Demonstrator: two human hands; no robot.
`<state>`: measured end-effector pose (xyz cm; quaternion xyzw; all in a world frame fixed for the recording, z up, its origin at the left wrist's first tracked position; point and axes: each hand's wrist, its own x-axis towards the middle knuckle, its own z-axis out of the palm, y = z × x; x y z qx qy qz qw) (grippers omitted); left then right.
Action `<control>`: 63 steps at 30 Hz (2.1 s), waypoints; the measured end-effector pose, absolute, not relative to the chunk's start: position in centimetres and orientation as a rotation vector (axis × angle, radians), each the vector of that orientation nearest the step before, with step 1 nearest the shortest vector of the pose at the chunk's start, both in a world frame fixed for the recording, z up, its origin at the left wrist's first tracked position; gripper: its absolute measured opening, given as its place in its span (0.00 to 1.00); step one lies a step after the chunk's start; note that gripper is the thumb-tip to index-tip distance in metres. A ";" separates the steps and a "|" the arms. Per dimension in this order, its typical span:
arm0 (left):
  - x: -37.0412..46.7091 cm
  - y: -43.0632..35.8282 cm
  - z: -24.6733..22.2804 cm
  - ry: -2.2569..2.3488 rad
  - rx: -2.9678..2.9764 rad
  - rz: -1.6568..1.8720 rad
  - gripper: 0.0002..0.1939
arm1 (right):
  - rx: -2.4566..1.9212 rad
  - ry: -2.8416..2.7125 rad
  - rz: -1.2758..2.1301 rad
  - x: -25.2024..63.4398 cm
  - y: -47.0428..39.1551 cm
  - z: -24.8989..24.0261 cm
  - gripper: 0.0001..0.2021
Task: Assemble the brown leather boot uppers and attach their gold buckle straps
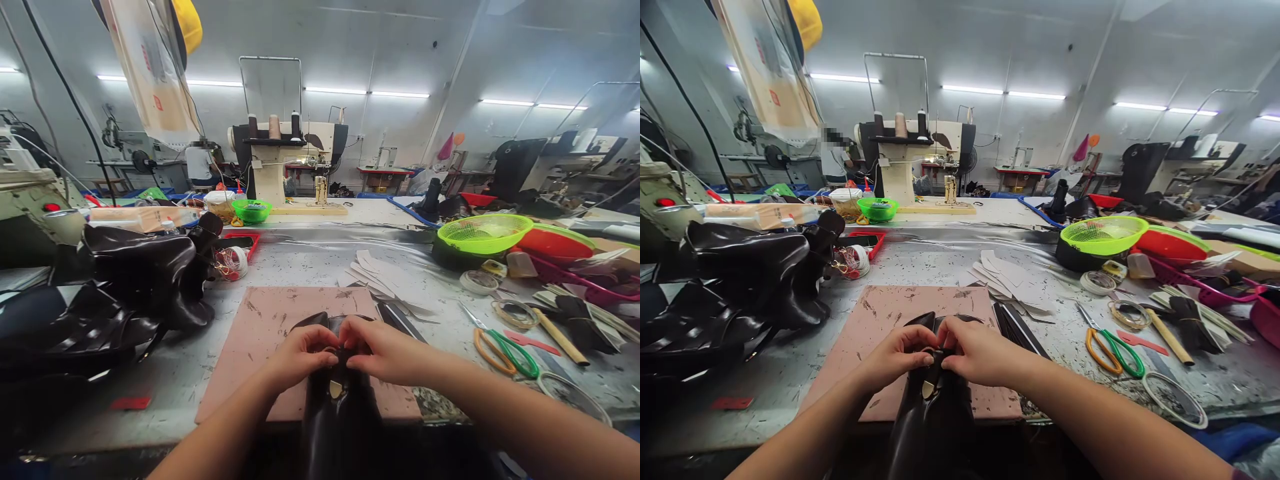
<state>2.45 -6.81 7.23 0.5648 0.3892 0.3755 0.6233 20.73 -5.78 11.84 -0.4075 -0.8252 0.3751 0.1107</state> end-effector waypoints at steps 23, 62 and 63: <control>2.1 -6.0 7.7 0.827 1.456 0.687 0.06 | -1.276 -2.264 1.421 21.1 -4.1 9.6 0.05; 2.6 -1.9 17.5 1.258 2.079 0.812 0.12 | -1.268 -1.455 1.198 26.0 -7.8 7.1 0.26; 1.7 -2.6 18.1 1.314 2.062 1.048 0.12 | -1.347 -1.460 1.053 27.2 -6.7 7.0 0.24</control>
